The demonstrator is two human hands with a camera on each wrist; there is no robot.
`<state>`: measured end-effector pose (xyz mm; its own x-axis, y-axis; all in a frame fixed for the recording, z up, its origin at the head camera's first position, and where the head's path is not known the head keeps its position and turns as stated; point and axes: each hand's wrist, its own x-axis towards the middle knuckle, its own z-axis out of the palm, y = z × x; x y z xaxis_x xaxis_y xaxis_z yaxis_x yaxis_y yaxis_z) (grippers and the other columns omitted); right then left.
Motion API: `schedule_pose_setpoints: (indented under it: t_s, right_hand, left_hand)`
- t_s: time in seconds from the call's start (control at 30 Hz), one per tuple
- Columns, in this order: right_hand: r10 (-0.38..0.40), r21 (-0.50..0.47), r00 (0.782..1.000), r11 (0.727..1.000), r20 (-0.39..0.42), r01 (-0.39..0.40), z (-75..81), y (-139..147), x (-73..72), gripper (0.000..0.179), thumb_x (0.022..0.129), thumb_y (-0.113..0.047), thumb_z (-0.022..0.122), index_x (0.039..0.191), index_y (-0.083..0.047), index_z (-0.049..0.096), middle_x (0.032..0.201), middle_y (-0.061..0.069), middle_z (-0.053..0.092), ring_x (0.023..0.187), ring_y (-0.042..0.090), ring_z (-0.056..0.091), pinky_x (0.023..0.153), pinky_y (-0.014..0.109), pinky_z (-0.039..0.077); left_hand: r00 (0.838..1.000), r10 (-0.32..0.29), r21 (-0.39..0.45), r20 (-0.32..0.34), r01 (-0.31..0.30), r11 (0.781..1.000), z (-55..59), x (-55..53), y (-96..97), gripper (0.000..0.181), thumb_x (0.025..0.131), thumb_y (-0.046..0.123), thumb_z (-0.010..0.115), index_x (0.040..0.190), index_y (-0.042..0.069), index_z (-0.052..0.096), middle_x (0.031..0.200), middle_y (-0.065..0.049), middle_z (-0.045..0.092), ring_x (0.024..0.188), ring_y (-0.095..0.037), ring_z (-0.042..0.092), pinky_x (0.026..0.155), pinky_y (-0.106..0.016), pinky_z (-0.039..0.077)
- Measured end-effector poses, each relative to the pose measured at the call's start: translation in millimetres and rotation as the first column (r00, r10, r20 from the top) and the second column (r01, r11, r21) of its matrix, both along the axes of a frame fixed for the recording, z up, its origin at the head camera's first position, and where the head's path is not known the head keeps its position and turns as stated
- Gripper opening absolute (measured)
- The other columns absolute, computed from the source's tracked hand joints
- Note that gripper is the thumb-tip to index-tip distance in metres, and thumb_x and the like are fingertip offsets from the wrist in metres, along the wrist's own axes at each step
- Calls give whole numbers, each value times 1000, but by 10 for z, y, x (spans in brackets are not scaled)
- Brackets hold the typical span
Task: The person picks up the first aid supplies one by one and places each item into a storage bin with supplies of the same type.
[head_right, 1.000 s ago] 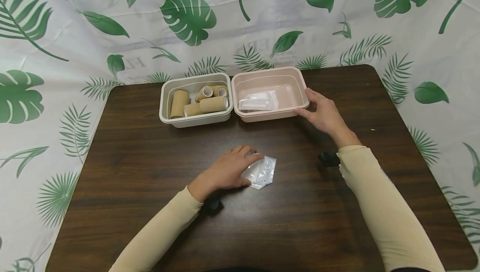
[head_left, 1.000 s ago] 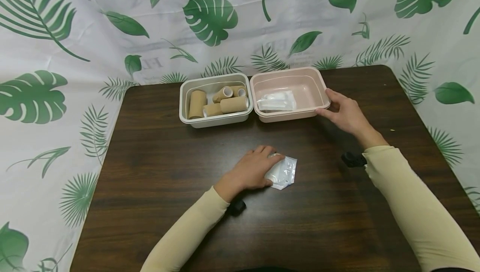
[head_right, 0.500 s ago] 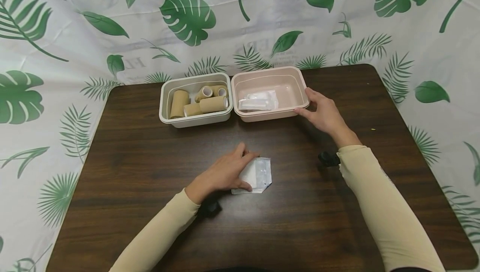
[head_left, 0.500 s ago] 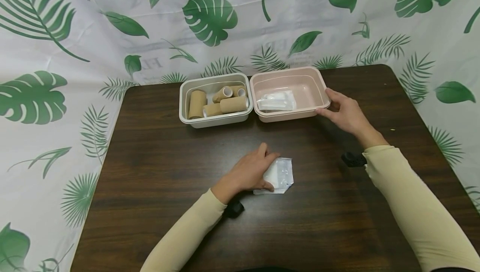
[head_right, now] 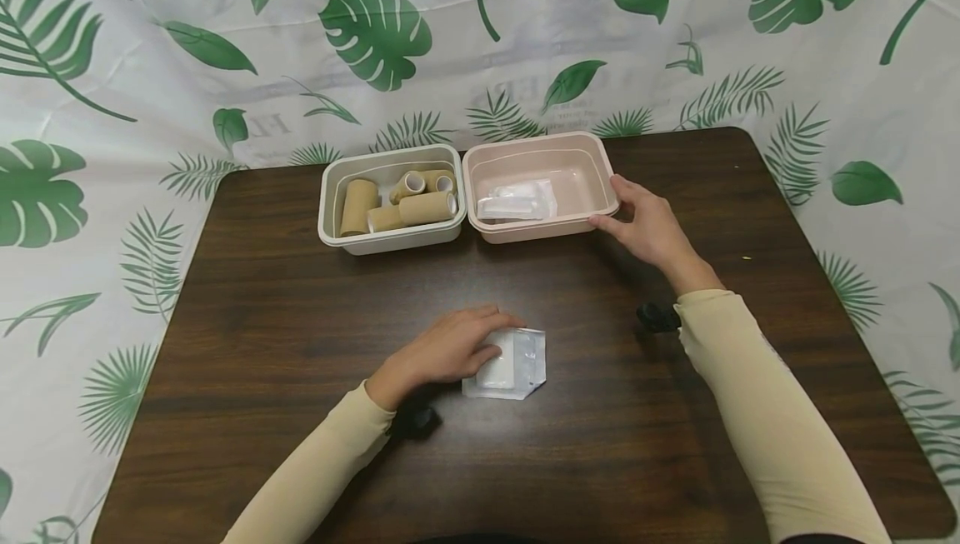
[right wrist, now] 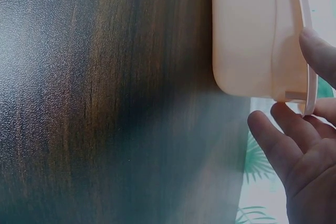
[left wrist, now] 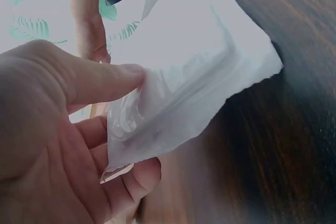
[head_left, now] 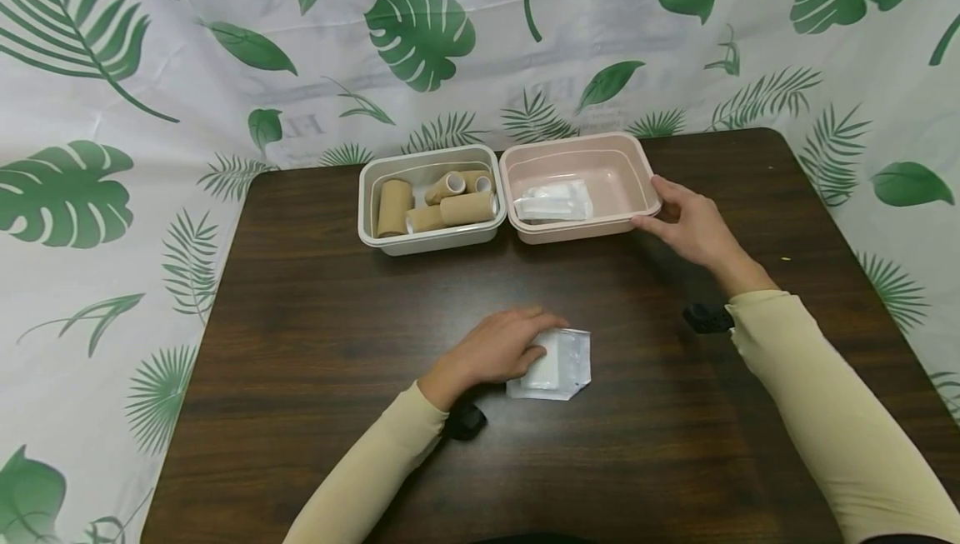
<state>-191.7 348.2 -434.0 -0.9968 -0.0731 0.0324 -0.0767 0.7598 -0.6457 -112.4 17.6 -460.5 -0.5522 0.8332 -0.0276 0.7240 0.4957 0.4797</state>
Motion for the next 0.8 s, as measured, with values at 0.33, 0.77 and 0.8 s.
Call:
schedule_pose_setpoints:
  t_s: [0.33,0.77,0.8]
  right_hand:
    - [-1,-2,1000,1000,5,1,-1,2,9,83,86,-35,71,150,-5,27,152,18,28,126,41,46,96,54,41]
    - [-3,-6,1000,1000,-7,3,-9,8,5,82,85,-33,73,149,-5,29,152,18,30,125,41,48,96,53,41]
    - [-4,-5,1000,1000,-6,4,-8,7,5,82,85,-33,73,149,-5,29,152,18,30,125,41,48,96,53,41]
  left_hand:
    - [995,-47,33,83,45,998,53,33,-20,40,95,8,54,133,20,56,129,0,59,122,-14,52,100,-35,42]
    - [991,-100,49,84,96,994,126,94,-22,39,96,11,54,134,20,55,123,4,60,105,-4,55,94,-30,44]
    - [991,-100,50,84,96,994,141,99,-24,39,96,11,54,134,21,55,122,5,60,104,-4,54,93,-31,44]
